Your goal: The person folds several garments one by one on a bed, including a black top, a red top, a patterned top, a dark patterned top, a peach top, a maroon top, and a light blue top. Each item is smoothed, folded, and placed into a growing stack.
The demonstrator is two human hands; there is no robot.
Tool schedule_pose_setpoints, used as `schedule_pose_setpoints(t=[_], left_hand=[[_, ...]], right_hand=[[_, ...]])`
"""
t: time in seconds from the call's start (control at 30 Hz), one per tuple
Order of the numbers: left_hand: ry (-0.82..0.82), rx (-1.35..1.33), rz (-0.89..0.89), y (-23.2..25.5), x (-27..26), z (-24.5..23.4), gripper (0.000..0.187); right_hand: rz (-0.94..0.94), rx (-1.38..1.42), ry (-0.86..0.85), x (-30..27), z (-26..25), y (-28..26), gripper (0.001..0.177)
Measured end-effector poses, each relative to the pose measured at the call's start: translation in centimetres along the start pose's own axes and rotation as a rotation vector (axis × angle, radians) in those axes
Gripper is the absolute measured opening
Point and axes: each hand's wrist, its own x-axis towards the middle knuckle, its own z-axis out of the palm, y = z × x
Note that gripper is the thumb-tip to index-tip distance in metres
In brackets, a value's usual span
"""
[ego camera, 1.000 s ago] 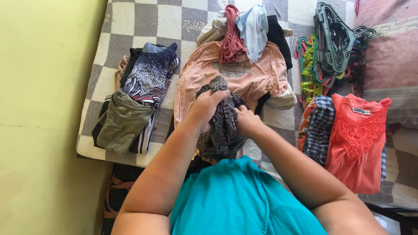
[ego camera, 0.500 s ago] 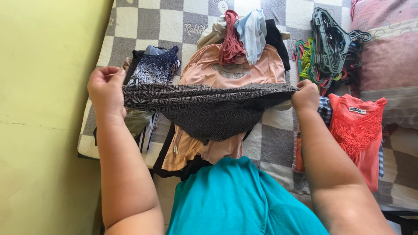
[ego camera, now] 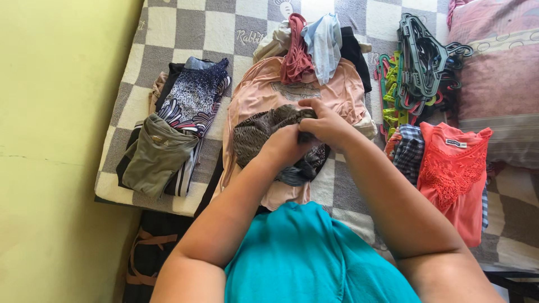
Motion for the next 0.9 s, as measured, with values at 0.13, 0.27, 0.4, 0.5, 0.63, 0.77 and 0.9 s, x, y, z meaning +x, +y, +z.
schedule_pose_setpoints(t=[0.13, 0.27, 0.4, 0.5, 0.63, 0.77, 0.9], left_hand=[[0.02, -0.736, -0.139, -1.9, 1.3, -1.5, 0.03], [-0.169, -1.481, -0.355, -3.1, 0.0, -4.3, 0.025], [-0.22, -1.434, -0.37, -2.5, -0.2, -4.7, 0.025], [-0.23, -1.182, -0.215, -2.8, 0.1, -5.2, 0.027], [0.164, 0.003, 0.081, -3.5, -0.4, -6.9, 0.029], [0.28, -0.926, 0.057, -2.1, -0.2, -7.9, 0.034], [0.156, -1.727, -0.07, -0.4, -0.8, -8.4, 0.042]], right_hand=[[0.11, 0.112, 0.12, -0.4, -2.1, 0.1, 0.05], [0.201, 0.157, 0.132, -0.3, -2.7, 3.1, 0.051], [0.506, 0.16, -0.052, -0.9, -0.8, 5.5, 0.062], [-0.012, 0.631, -0.153, -0.8, -0.5, 5.3, 0.026], [-0.337, 0.956, -0.003, -0.1, -4.4, 4.0, 0.003], [-0.534, 0.617, 0.113, 0.1, -7.0, 4.2, 0.008], [-0.51, 0.718, 0.181, 0.0, -6.0, 4.7, 0.008]])
